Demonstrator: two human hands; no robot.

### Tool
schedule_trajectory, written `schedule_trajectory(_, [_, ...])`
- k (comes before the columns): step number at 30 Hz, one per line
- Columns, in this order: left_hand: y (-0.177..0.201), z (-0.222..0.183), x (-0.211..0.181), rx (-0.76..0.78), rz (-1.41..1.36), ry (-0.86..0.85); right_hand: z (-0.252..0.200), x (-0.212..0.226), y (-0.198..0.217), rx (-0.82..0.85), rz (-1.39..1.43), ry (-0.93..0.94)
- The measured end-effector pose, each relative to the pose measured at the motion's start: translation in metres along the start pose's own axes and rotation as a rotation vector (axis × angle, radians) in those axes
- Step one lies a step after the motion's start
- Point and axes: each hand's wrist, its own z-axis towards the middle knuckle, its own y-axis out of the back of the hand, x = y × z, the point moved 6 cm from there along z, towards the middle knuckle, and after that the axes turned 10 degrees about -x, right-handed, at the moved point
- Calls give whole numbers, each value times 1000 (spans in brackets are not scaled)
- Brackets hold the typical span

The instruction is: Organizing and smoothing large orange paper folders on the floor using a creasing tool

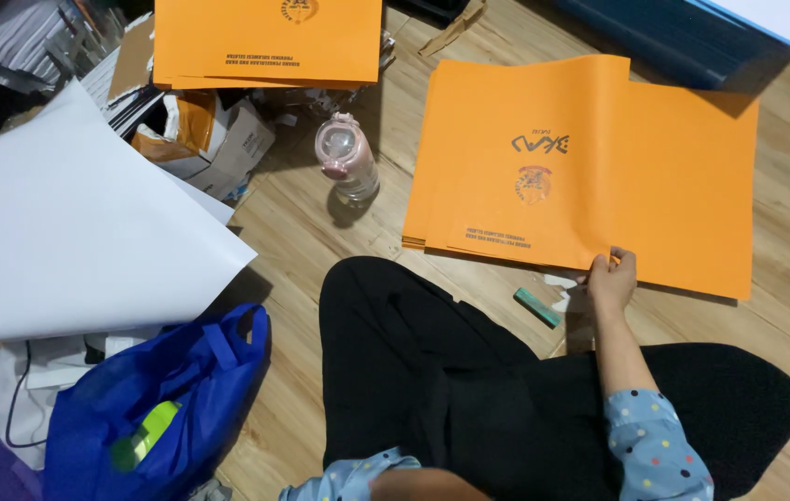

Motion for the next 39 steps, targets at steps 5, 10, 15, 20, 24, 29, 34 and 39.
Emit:
schedule_trajectory(5, [69,42,61,14,107,-25,14,-17,4,8,-288,-72])
schedule_trajectory(10, [270,24,168,-1333,-307,83,-2,47,27,-81,-378,192])
schedule_trajectory(15, [373,0,287,-1434,-648,263,-4,86,11,-54,-311,585])
schedule_trajectory(20, [382,8,299,-1464,-463,345,19,102,-17,35,-288,781])
schedule_trajectory(24, [375,9,298,-1460,-393,357,36,105,-40,86,-372,813])
schedule_trajectory(29, [366,8,295,-1497,-370,340,47,85,-66,150,-455,797])
schedule_trajectory(34, [359,11,284,-1523,-342,335,46,80,-71,136,-464,877])
schedule_trajectory(39, [365,14,290,-1541,-337,307,48,82,-72,115,-455,903])
